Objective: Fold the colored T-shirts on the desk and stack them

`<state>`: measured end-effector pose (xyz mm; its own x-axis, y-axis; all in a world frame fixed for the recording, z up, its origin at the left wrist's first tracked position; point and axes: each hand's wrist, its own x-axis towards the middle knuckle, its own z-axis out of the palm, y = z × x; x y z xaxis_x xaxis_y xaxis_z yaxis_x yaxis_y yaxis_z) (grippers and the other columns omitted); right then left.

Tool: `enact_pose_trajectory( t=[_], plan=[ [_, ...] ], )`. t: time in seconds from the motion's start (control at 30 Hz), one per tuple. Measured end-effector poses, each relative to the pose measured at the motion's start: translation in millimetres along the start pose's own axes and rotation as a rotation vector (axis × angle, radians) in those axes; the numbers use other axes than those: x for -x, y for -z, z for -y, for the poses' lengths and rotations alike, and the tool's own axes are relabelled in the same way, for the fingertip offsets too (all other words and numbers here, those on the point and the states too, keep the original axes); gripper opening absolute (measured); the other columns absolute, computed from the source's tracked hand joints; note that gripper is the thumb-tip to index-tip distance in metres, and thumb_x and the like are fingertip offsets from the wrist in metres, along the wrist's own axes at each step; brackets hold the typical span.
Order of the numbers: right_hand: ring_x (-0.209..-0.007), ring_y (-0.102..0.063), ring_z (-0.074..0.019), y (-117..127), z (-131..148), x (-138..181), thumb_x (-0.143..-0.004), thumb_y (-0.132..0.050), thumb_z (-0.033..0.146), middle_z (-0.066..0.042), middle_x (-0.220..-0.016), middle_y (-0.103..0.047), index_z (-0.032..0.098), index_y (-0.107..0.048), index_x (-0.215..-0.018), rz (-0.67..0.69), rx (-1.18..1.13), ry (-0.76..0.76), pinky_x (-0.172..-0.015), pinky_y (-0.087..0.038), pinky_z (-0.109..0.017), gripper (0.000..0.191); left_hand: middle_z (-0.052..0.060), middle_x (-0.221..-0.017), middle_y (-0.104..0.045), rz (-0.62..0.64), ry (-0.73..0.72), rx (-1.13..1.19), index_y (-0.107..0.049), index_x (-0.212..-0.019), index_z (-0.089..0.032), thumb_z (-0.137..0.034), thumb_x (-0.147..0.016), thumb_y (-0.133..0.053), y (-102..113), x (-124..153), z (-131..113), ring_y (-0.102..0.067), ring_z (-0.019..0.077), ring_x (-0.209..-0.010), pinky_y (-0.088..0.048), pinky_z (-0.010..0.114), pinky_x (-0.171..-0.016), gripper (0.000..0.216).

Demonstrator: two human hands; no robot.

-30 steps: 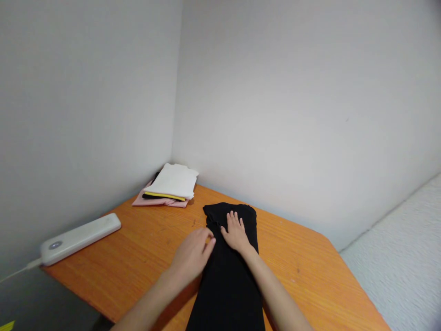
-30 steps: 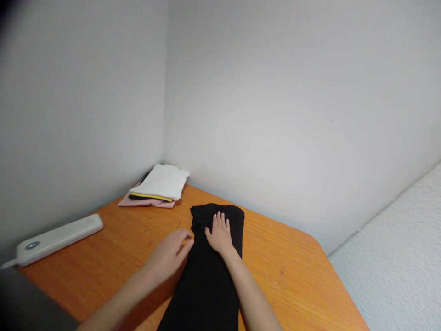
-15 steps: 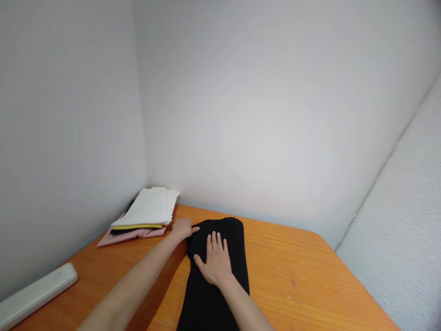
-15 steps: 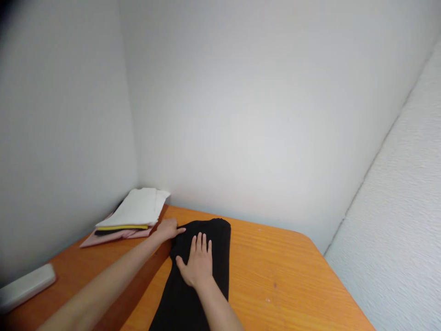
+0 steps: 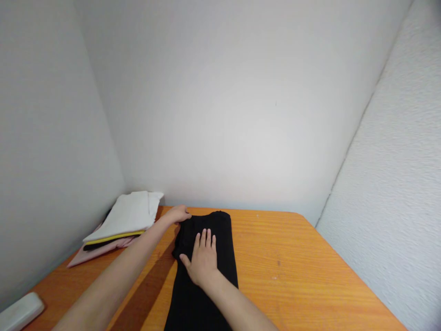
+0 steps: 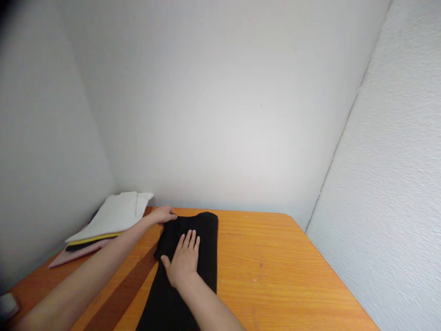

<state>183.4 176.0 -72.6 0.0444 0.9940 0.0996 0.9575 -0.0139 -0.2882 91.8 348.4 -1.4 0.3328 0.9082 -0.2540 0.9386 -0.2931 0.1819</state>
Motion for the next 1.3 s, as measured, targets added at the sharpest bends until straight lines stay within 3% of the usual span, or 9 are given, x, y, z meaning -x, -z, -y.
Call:
enact_pose_trajectory(
  t=[0.17, 0.37, 0.47, 0.57, 0.67, 0.77, 0.9, 1.17, 1.3],
  plan=[
    [-0.14, -0.022, -0.0434, 11.0, 45.6, 27.8, -0.084, -0.052, 0.062, -0.03, -0.151, -0.02, -0.002, -0.022, -0.149, 0.224, 0.031, -0.025, -0.11, -0.023, -0.061, 0.096, 0.002, -0.056, -0.063, -0.015, -0.107, -0.006, -0.064, -0.071, -0.014, -0.04, -0.087, -0.056, 0.3, 1.4, -49.8, -0.063, 0.0141, -0.055, -0.051, 0.027, -0.061, 0.031],
    [-0.142, -0.018, -0.0412, 17.9, 73.0, 61.4, -0.079, -0.065, 0.057, -0.028, -0.153, -0.013, -0.003, -0.024, -0.148, 0.419, 0.171, 0.114, -0.112, -0.024, -0.055, 0.1, 0.005, -0.06, -0.067, -0.01, -0.314, 0.084, -0.066, -0.073, -0.015, -0.039, -0.084, -0.057, -47.8, 23.0, -86.9, -0.066, 0.0185, -0.061, -0.049, 0.026, -0.061, 0.028],
    [-0.138, -0.028, -0.0422, 54.6, 71.8, 78.1, -0.078, -0.064, 0.06, -0.028, -0.15, -0.024, 0.0, -0.037, -0.144, 0.496, 0.102, 0.228, -0.109, -0.031, -0.054, 0.094, 0.005, -0.086, -0.073, -0.034, -0.46, 0.165, -0.066, -0.098, -0.017, -0.041, -0.084, -0.06, -65.0, 47.0, -74.4, -0.068, 0.0178, -0.078, -0.052, 0.026, -0.071, 0.028],
    [-0.108, -0.061, -0.0394, 100.6, 51.8, 78.7, -0.079, -0.055, 0.068, -0.025, -0.122, -0.062, 0.007, -0.061, -0.128, 0.652, -0.064, 0.368, -0.085, -0.051, -0.048, 0.078, 0.008, -0.116, -0.066, -0.118, -0.558, 0.221, -0.06, -0.114, -0.018, -0.037, -0.089, -0.054, -70.9, 78.2, -42.1, -0.062, 0.0192, -0.107, -0.047, 0.031, -0.095, 0.032],
    [-0.088, -0.068, -0.0264, 122.2, 13.9, 45.4, -0.087, -0.046, 0.064, -0.012, -0.095, -0.074, 0.016, -0.074, -0.1, 0.475, -0.229, 0.44, -0.074, -0.051, -0.032, 0.057, 0.009, -0.134, -0.056, -0.183, -0.64, 0.242, -0.056, -0.124, -0.019, -0.036, -0.088, -0.055, -79.1, 107.4, -9.4, -0.05, 0.0226, -0.126, -0.037, 0.035, -0.11, 0.039],
    [-0.086, -0.067, -0.0199, 109.0, -22.2, -14.5, -0.096, -0.041, 0.048, -0.01, -0.092, -0.073, 0.016, -0.073, -0.092, 0.162, -0.231, 0.217, -0.073, -0.046, -0.026, 0.045, 0.01, -0.143, -0.05, -0.242, -0.645, 0.172, -0.05, -0.133, -0.021, -0.026, -0.087, -0.055, -94.9, 124.1, 7.2, -0.046, 0.0241, -0.131, -0.036, 0.039, -0.112, 0.047],
    [-0.103, -0.063, -0.0284, 67.7, -41.3, -80.9, -0.097, -0.044, 0.043, -0.02, -0.108, -0.068, 0.01, -0.064, -0.113, -0.126, -0.022, -0.149, -0.085, -0.045, -0.035, 0.042, 0.012, -0.147, -0.045, -0.311, -0.617, -0.035, -0.046, -0.138, -0.018, -0.007, -0.088, -0.039, -113.2, 125.3, 7.5, -0.043, 0.0209, -0.136, -0.037, 0.039, -0.113, 0.052],
    [-0.104, -0.062, -0.0252, 6.2, -53.9, -122.0, -0.092, -0.049, 0.016, -0.017, -0.104, -0.069, 0.01, -0.06, -0.114, -0.117, 0.018, -0.116, -0.085, -0.043, -0.032, 0.026, 0.021, -0.144, -0.043, -0.331, -0.679, -0.321, -0.048, -0.136, -0.006, 0.005, -0.084, -0.035, -130.7, 119.8, 3.6, -0.036, 0.0261, -0.138, -0.042, 0.038, -0.11, 0.055],
    [-0.102, -0.062, -0.0229, -11.2, -70.2, -132.5, -0.096, -0.046, 0.021, -0.012, -0.103, -0.07, 0.015, -0.06, -0.115, -0.119, -0.004, -0.113, -0.085, -0.042, -0.031, 0.025, 0.024, -0.14, -0.048, -0.37, -0.7, -0.412, -0.05, -0.134, -0.001, 0.004, -0.085, -0.038, -140.8, 118.4, 2.3, -0.039, 0.029, -0.135, -0.044, 0.038, -0.109, 0.05]
  ],
)
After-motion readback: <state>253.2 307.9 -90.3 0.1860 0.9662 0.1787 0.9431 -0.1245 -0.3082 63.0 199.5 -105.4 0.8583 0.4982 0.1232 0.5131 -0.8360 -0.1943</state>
